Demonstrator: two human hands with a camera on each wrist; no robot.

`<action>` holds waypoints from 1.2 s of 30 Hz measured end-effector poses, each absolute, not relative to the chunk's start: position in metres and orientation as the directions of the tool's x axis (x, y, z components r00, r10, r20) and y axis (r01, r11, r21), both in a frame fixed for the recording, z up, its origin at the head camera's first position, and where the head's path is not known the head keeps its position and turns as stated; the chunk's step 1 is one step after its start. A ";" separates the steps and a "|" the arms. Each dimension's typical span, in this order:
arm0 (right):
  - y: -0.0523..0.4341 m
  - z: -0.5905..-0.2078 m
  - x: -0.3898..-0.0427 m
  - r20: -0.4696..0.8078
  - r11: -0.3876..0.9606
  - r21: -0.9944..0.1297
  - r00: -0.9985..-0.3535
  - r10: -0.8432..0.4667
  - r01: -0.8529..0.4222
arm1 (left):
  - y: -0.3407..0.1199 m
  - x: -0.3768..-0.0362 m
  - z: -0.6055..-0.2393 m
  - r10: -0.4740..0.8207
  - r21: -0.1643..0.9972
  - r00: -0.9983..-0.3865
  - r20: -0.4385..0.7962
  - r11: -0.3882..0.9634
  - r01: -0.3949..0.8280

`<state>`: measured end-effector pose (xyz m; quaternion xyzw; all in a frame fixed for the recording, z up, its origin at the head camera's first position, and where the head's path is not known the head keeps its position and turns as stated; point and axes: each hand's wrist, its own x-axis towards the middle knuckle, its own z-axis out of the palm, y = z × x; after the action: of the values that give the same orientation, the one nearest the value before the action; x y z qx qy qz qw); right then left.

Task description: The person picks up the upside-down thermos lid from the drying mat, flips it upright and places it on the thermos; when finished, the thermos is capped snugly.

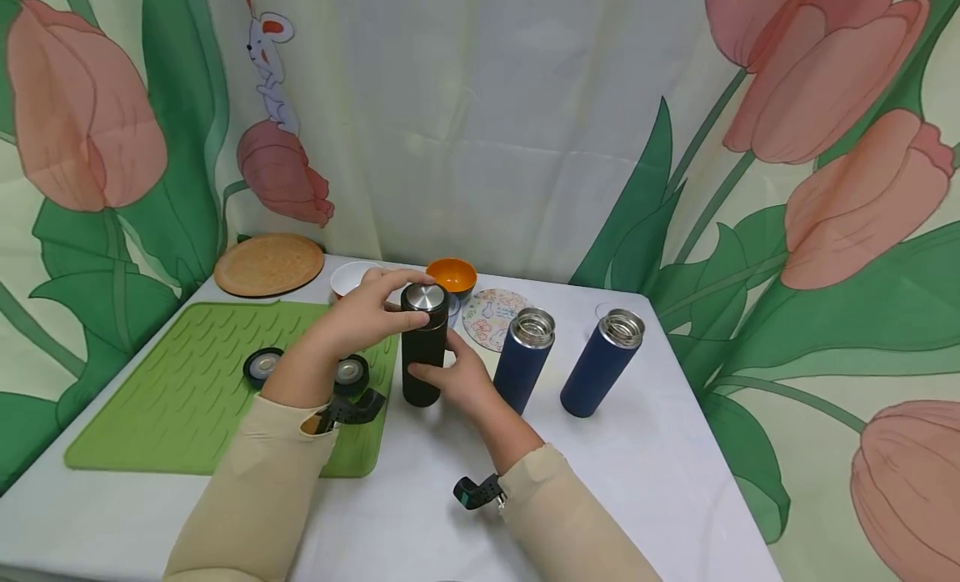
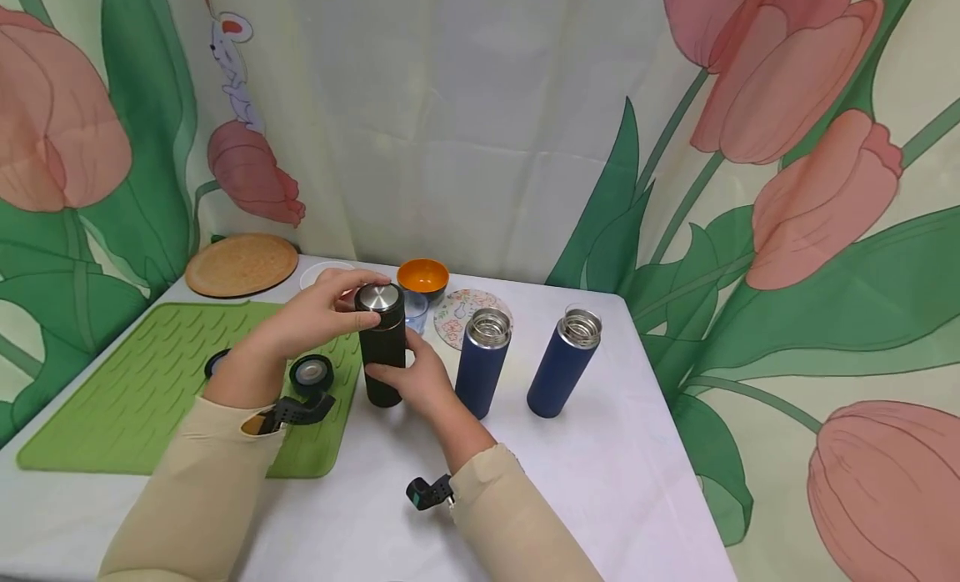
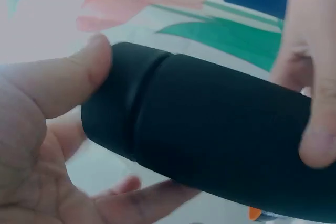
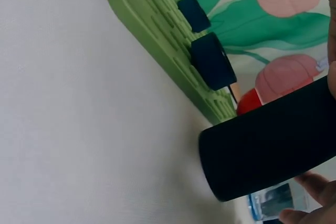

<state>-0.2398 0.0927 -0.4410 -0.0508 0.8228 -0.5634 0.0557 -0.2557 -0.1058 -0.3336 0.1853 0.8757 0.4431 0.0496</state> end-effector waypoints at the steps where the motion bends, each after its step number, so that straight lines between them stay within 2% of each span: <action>1: 0.093 -0.441 -0.240 -0.035 0.358 -0.934 -0.988 -0.151 -0.022 | -0.107 -0.256 -0.333 0.372 0.801 -0.926 0.069 0.532 0.274; 3: 0.092 -0.442 -0.240 -0.041 0.364 -0.931 -0.987 -0.159 -0.020 | -0.104 -0.254 -0.333 0.335 0.802 -0.940 0.066 0.543 0.250; 7: 0.092 -0.442 -0.238 -0.064 0.384 -0.923 -0.987 -0.149 0.002 | -0.080 -0.243 -0.339 0.139 0.767 -0.983 0.121 0.616 0.181; 10: 0.092 -0.442 -0.237 -0.058 0.378 -0.926 -0.988 -0.144 -0.001 | -0.062 -0.236 -0.344 0.013 0.742 -0.983 0.185 0.654 0.148; 12: 0.093 -0.442 -0.237 -0.044 0.370 -0.929 -0.989 -0.144 -0.013 | -0.057 -0.233 -0.345 -0.005 0.743 -0.977 0.212 0.651 0.158; 15: 0.094 -0.442 -0.238 -0.026 0.354 -0.935 -0.989 -0.145 -0.027 | -0.062 -0.237 -0.344 0.058 0.746 -0.976 0.209 0.636 0.197; 18: 0.095 -0.442 -0.239 -0.021 0.348 -0.937 -0.990 -0.140 -0.029 | -0.075 -0.246 -0.338 0.204 0.750 -0.965 0.166 0.609 0.258; 22: 0.096 -0.443 -0.241 -0.028 0.353 -0.935 -0.990 -0.135 -0.022 | -0.094 -0.262 -0.329 0.438 0.766 -0.890 0.128 0.527 0.369; 25: 0.097 -0.443 -0.241 -0.040 0.359 -0.933 -0.989 -0.143 -0.014 | -0.102 -0.268 -0.326 0.529 0.792 -0.843 0.100 0.470 0.389; 28: 0.097 -0.442 -0.241 -0.051 0.378 -0.926 -0.987 -0.152 -0.011 | -0.097 -0.263 -0.326 0.442 0.790 -0.895 0.067 0.524 0.318; 32: 0.097 -0.440 -0.241 -0.066 0.405 -0.914 -0.986 -0.154 -0.002 | -0.075 -0.247 -0.332 0.178 0.757 -0.981 0.078 0.630 0.175; 34: 0.096 -0.438 -0.242 -0.065 0.411 -0.912 -0.985 -0.158 -0.006 | -0.066 -0.242 -0.336 0.077 0.744 -0.990 0.122 0.653 0.143; 36: 0.096 -0.436 -0.244 -0.064 0.414 -0.910 -0.984 -0.167 -0.011 | -0.062 -0.240 -0.339 0.031 0.736 -0.985 0.172 0.660 0.149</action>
<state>-0.2439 0.0959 -0.4361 -0.0532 0.8376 -0.5388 0.0724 -0.2403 -0.0620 -0.3387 0.0496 0.9083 0.4090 -0.0721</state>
